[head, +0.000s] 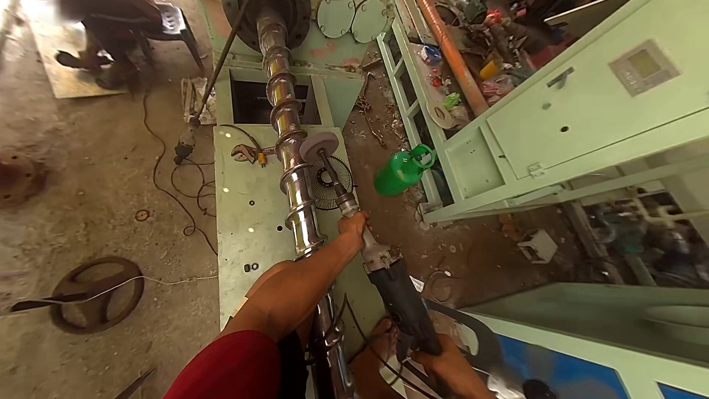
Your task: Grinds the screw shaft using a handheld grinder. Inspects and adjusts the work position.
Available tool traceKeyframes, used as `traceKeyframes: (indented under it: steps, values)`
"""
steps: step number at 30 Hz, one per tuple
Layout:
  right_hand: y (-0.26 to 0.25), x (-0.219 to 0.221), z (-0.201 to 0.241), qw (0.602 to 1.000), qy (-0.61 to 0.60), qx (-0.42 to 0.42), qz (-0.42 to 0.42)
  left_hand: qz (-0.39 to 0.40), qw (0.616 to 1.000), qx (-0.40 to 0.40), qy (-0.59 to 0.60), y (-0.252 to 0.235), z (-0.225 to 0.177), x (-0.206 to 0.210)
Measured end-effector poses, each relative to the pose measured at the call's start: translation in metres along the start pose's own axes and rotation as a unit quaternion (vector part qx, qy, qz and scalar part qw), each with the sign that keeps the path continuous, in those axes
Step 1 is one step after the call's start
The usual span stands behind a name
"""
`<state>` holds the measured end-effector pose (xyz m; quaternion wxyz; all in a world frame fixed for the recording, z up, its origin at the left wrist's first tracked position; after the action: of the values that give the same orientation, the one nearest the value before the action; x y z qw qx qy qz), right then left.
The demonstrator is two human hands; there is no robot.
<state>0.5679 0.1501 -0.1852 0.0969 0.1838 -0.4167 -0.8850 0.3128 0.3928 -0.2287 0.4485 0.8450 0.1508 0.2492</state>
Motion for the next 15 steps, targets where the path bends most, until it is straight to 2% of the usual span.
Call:
traceKeyframes:
  steps: [6, 15]
  values:
    - [-0.004, 0.007, 0.0, 1.0, -0.018, 0.003, 0.016, -0.004, 1.0, 0.005, -0.01, -0.005, -0.001, -0.003]
    - [0.003, 0.004, -0.001, 0.999, 0.042, -0.021, 0.001, -0.023, 0.999, 0.019, 0.032, 0.025, -0.004, -0.026]
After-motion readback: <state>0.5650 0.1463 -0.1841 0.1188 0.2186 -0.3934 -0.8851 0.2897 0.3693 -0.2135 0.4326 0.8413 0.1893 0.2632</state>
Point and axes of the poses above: each hand's wrist, its own y-axis away from the middle knuckle, its own x-axis out of the palm, z = x × y, the point moved 7 cm from there along -y, towards the middle knuckle, and after that the axes turned 7 degrees about -y, right-handed, at the moved point
